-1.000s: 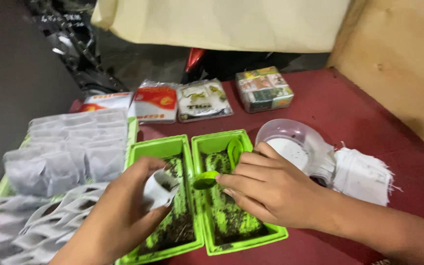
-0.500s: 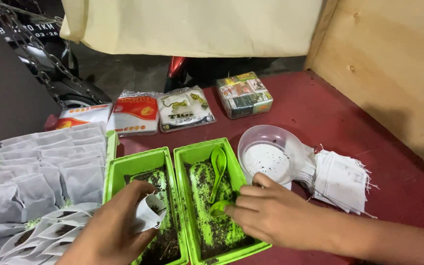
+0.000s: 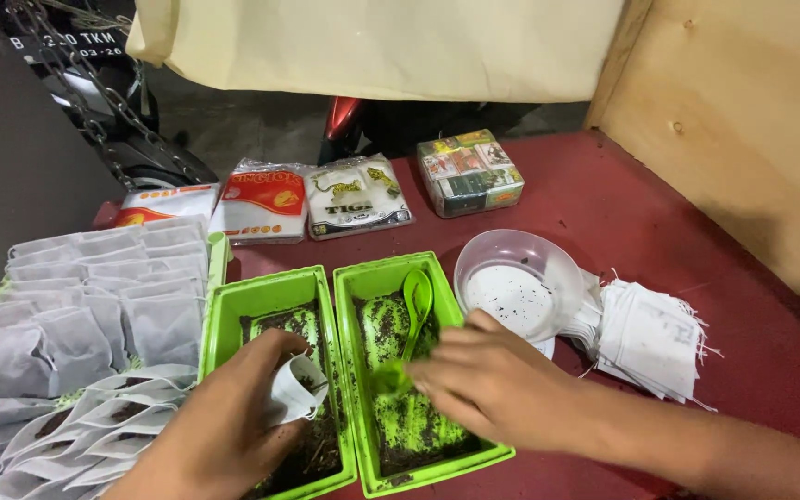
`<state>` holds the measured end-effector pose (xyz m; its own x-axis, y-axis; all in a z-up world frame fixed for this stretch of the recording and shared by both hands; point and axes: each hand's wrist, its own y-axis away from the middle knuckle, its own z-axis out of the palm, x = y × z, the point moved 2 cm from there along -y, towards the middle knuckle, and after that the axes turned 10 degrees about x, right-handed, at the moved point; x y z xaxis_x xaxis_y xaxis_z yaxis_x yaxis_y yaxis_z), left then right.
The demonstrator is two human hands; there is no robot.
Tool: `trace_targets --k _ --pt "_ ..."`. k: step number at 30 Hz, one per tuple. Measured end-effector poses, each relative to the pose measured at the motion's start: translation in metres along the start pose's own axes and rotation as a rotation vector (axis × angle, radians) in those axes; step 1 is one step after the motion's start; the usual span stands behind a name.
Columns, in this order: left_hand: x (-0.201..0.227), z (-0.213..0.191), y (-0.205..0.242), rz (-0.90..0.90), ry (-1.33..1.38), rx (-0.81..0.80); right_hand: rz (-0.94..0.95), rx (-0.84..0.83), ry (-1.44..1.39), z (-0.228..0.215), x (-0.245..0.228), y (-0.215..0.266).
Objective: The person fills small white bags with tea leaves by scooping the leaves from a green tray using a green spoon and placing the bags into a larger container.
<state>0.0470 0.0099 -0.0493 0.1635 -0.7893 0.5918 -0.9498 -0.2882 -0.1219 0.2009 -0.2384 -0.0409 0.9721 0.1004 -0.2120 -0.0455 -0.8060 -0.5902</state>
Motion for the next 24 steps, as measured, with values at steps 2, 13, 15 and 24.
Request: trace_targets --k 2,13,15,24 --pt "0.0 0.003 -0.001 -0.034 0.031 0.02 0.015 0.008 0.026 0.007 0.014 -0.018" --pt "0.002 0.004 -0.003 0.06 0.054 0.063 0.004 -0.078 0.297 0.045 0.07 -0.044" --pt "0.001 0.003 -0.002 0.07 0.083 0.073 0.145 -0.103 0.156 0.04 0.067 -0.039" --pt "0.011 0.002 -0.003 -0.045 0.016 0.012 0.08 -0.154 -0.098 0.015 0.048 -0.009"
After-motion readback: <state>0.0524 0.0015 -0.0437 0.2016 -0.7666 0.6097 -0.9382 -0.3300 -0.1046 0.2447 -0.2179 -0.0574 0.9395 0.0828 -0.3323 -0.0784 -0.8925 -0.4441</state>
